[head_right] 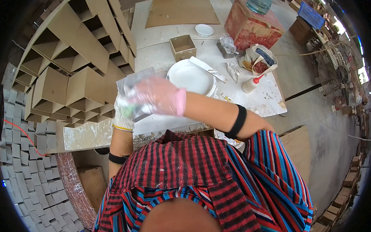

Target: Cleaning the interior and exterior surfaces of small wooden or fiberboard boxes using a cloth and white liquid.

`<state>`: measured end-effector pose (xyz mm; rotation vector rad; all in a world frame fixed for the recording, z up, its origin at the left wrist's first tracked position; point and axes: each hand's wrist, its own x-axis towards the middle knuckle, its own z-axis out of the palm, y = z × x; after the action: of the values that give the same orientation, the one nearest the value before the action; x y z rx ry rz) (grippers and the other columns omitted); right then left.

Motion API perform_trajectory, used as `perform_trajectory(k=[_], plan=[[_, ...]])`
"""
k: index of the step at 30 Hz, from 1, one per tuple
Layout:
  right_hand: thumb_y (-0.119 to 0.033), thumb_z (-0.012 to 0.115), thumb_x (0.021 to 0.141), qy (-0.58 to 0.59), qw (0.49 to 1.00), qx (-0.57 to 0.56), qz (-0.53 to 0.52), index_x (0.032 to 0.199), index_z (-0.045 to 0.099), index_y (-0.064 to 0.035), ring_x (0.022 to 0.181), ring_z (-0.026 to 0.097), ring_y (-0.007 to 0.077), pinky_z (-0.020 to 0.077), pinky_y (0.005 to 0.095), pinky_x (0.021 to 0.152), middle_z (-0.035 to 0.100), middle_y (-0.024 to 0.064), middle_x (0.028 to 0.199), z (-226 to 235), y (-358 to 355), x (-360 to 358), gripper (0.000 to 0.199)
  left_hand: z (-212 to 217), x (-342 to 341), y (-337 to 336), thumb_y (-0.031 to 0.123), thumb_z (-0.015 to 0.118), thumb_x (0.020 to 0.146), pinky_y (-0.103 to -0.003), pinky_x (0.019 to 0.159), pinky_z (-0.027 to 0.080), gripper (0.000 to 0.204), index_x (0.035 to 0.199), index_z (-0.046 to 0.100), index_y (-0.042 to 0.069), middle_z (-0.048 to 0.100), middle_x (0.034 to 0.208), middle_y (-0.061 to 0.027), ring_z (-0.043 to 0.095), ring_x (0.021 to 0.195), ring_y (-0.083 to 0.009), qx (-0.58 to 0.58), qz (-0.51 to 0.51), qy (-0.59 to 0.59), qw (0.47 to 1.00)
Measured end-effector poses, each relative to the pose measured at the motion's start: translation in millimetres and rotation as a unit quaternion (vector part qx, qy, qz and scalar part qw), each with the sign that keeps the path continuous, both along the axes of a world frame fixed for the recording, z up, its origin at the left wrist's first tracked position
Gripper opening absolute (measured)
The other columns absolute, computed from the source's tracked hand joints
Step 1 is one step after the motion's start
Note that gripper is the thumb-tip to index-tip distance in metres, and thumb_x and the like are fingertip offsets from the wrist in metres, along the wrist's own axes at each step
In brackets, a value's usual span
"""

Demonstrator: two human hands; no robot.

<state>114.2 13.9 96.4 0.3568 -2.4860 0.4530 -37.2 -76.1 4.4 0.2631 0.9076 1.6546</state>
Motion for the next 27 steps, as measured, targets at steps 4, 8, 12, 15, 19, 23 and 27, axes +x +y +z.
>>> perform_trajectory(k=[4,8,12,15,19,23,27], plan=[[-0.012,0.061,0.07,-0.047,0.996,0.05,0.057,0.126,0.052,-0.0265,0.078,0.054,0.0241,0.0442,0.0374,0.067,0.057,0.0029,0.094,2,-10,24,0.059,0,-5,-4,0.039,0.038,0.093,-0.039,0.093,0.044,0.048,0.128,0.042,0.006,0.049,0.123,-0.0125,0.05,0.111,-0.0264,-0.022,0.016,-0.062,0.998],[-0.012,0.062,0.07,0.051,0.998,-0.04,0.015,0.127,0.051,-0.0254,0.079,0.054,0.0266,0.0441,0.0377,0.066,0.058,0.0041,0.092,17,13,-11,0.06,10,0,8,0.043,0.036,0.093,-0.04,0.094,0.043,0.052,0.129,0.04,0.005,0.048,0.125,-0.0139,0.05,0.112,-0.0281,-0.028,0.011,-0.039,0.999],[-0.008,0.062,0.069,0.06,0.996,-0.043,0.042,0.128,0.05,-0.0245,0.076,0.054,0.0283,0.0455,0.0374,0.067,0.059,0.0052,0.092,10,1,-14,0.062,20,-1,-1,0.047,0.033,0.093,-0.041,0.094,0.043,0.057,0.13,0.039,0.005,0.047,0.127,-0.0152,0.049,0.112,-0.0297,-0.038,0.023,-0.057,0.997],[-0.008,0.062,0.07,-0.037,0.996,-0.033,0.073,0.127,0.05,-0.0242,0.08,0.056,0.0283,0.0463,0.0376,0.07,0.061,0.0063,0.093,-6,-14,18,0.061,6,-6,4,0.05,0.032,0.092,-0.041,0.095,0.042,0.06,0.131,0.038,0.004,0.046,0.128,-0.0163,0.049,0.112,-0.0309,-0.04,0.003,-0.101,0.994],[-0.004,0.062,0.07,-0.028,0.996,-0.076,0.031,0.127,0.048,-0.0248,0.084,0.059,0.0291,0.0478,0.0376,0.074,0.063,0.0099,0.096,19,1,21,0.063,13,-10,0,0.054,0.029,0.092,-0.042,0.096,0.042,0.065,0.132,0.037,0.004,0.045,0.13,-0.0176,0.049,0.113,-0.0326,-0.039,-0.005,-0.116,0.993],[0.003,0.063,0.063,0.004,0.997,-0.083,0.0,0.13,0.046,-0.0253,0.083,0.059,0.0308,0.0476,0.0395,0.072,0.064,0.0081,0.094,31,-3,27,0.075,29,-1,-5,0.056,0.03,0.091,-0.043,0.095,0.042,0.066,0.131,0.038,0.004,0.046,0.13,-0.0163,0.049,0.113,-0.0317,-0.031,0.046,-0.044,0.998],[-0.013,0.062,0.071,-0.109,0.993,-0.034,0.015,0.126,0.05,-0.0183,0.083,0.056,0.0306,0.0447,0.0379,0.072,0.059,0.0083,0.098,6,-7,50,0.057,30,-1,-2,0.054,0.033,0.091,-0.042,0.095,0.042,0.063,0.128,0.042,0.005,0.048,0.127,-0.014,0.049,0.113,-0.03,-0.029,0.058,-0.028,0.997]])
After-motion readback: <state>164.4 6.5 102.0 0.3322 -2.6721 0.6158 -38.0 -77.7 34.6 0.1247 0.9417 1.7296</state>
